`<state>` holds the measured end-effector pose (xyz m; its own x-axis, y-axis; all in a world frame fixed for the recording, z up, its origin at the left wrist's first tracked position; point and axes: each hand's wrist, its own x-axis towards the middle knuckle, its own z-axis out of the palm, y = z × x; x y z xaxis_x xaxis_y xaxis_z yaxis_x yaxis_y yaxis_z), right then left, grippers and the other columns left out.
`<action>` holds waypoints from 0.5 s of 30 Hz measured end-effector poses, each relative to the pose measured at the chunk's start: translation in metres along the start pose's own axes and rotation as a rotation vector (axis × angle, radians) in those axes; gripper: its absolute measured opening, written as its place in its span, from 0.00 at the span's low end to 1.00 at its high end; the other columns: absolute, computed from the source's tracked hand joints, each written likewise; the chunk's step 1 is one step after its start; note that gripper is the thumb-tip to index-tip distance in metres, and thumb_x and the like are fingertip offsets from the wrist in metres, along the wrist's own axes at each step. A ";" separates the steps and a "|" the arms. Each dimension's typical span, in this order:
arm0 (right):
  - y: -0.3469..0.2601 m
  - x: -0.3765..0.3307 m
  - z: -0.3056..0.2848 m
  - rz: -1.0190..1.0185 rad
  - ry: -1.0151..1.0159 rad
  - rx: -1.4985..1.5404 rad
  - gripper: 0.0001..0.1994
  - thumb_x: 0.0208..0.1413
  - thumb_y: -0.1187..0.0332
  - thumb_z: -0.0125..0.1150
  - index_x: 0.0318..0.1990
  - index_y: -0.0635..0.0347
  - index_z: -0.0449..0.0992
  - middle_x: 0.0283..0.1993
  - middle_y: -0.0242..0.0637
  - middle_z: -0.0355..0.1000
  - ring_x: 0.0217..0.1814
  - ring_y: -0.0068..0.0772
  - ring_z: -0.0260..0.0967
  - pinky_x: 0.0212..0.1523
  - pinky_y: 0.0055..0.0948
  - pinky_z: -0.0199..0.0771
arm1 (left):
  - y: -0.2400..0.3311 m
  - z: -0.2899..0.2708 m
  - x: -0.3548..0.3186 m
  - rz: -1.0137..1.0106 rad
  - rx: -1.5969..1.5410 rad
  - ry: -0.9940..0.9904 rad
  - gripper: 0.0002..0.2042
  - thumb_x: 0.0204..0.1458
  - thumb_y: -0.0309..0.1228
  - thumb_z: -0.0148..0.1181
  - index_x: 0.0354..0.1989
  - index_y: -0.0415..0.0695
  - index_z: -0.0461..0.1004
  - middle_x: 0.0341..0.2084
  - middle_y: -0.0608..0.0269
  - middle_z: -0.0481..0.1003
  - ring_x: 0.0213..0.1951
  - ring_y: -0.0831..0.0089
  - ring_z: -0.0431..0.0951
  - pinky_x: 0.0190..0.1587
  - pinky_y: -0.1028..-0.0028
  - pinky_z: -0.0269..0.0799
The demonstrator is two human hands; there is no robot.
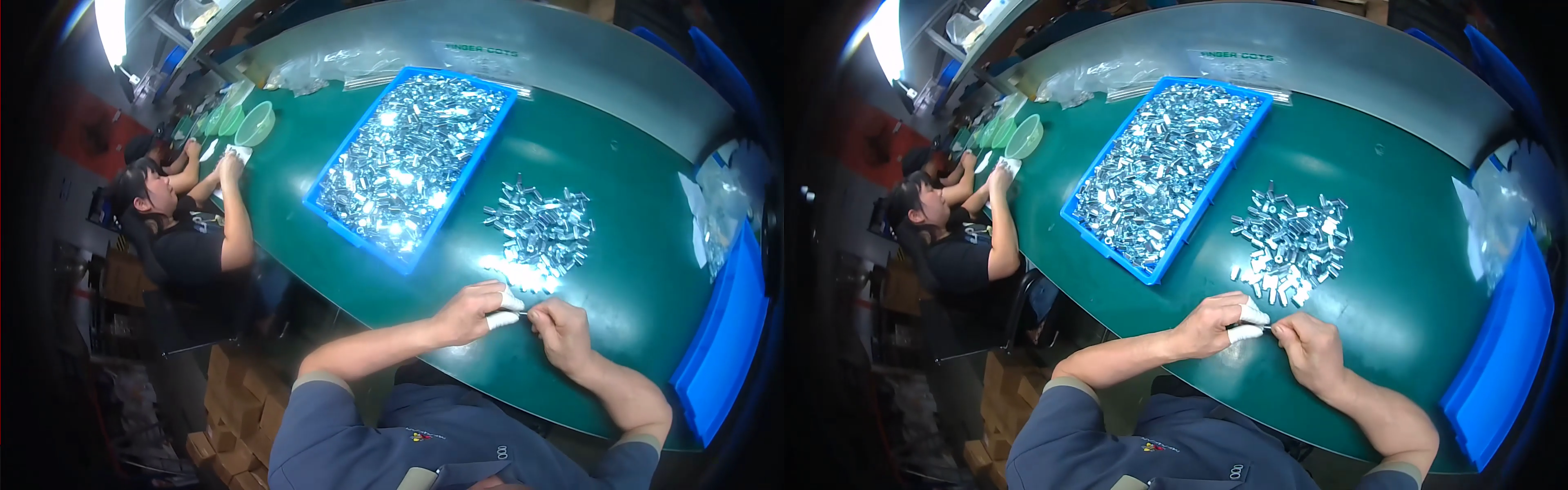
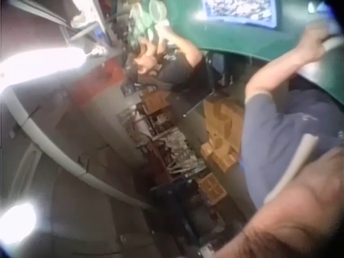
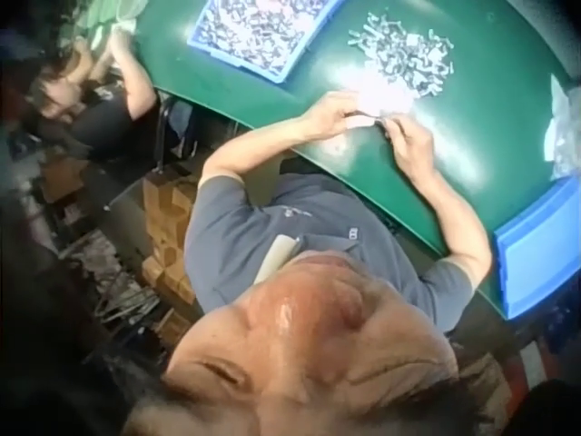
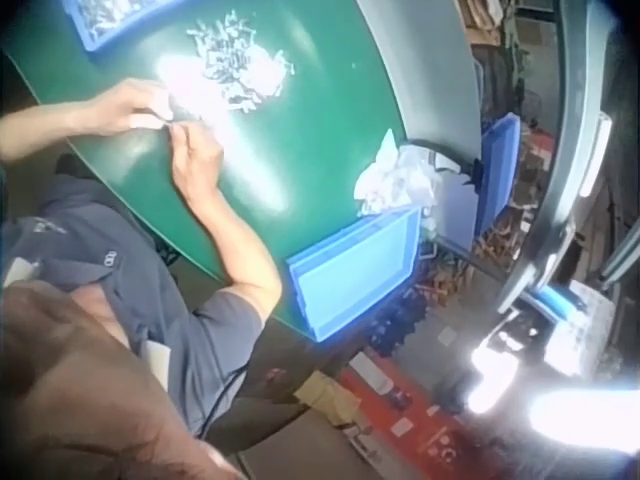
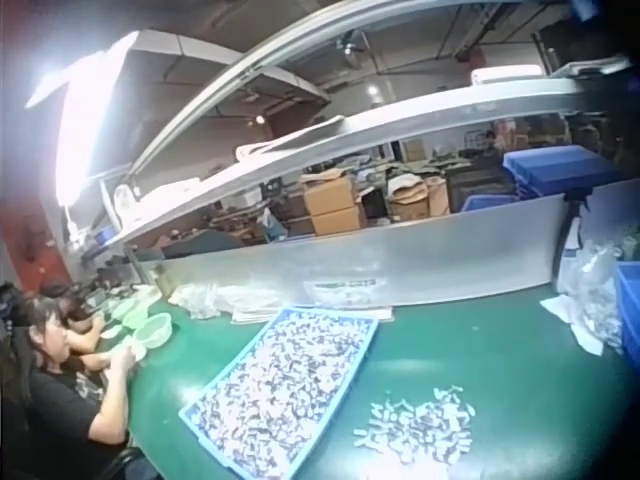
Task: The person packages small metal components into white packaging strips by hand at a factory workbench.
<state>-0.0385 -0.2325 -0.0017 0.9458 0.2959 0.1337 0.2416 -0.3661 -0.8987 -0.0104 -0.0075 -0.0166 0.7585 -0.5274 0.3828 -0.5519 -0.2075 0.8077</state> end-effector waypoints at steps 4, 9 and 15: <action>0.002 -0.002 0.000 -0.051 0.014 -0.034 0.11 0.64 0.70 0.59 0.28 0.64 0.77 0.20 0.41 0.73 0.20 0.35 0.72 0.23 0.33 0.69 | 0.008 -0.001 -0.001 0.015 0.098 0.015 0.08 0.51 0.24 0.69 0.40 0.41 0.80 0.28 0.59 0.76 0.31 0.59 0.76 0.36 0.63 0.71; 0.005 -0.005 -0.002 0.135 0.036 0.167 0.19 0.69 0.64 0.54 0.25 0.64 0.75 0.16 0.35 0.70 0.17 0.24 0.67 0.20 0.29 0.65 | 0.022 -0.017 0.001 0.068 0.231 0.069 0.09 0.49 0.23 0.71 0.39 0.41 0.80 0.32 0.59 0.79 0.34 0.60 0.79 0.38 0.65 0.75; 0.004 -0.004 -0.002 0.111 0.045 0.244 0.21 0.70 0.62 0.53 0.24 0.64 0.75 0.16 0.33 0.69 0.17 0.21 0.66 0.20 0.27 0.63 | 0.009 -0.126 0.039 -0.010 0.801 0.372 0.09 0.50 0.23 0.70 0.40 0.40 0.81 0.33 0.55 0.81 0.36 0.62 0.82 0.41 0.68 0.77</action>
<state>-0.0412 -0.2372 -0.0051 0.9736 0.2241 0.0426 0.0818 -0.1686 -0.9823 0.0577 0.0736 0.0622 0.7512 -0.2494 0.6112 -0.5161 -0.7991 0.3083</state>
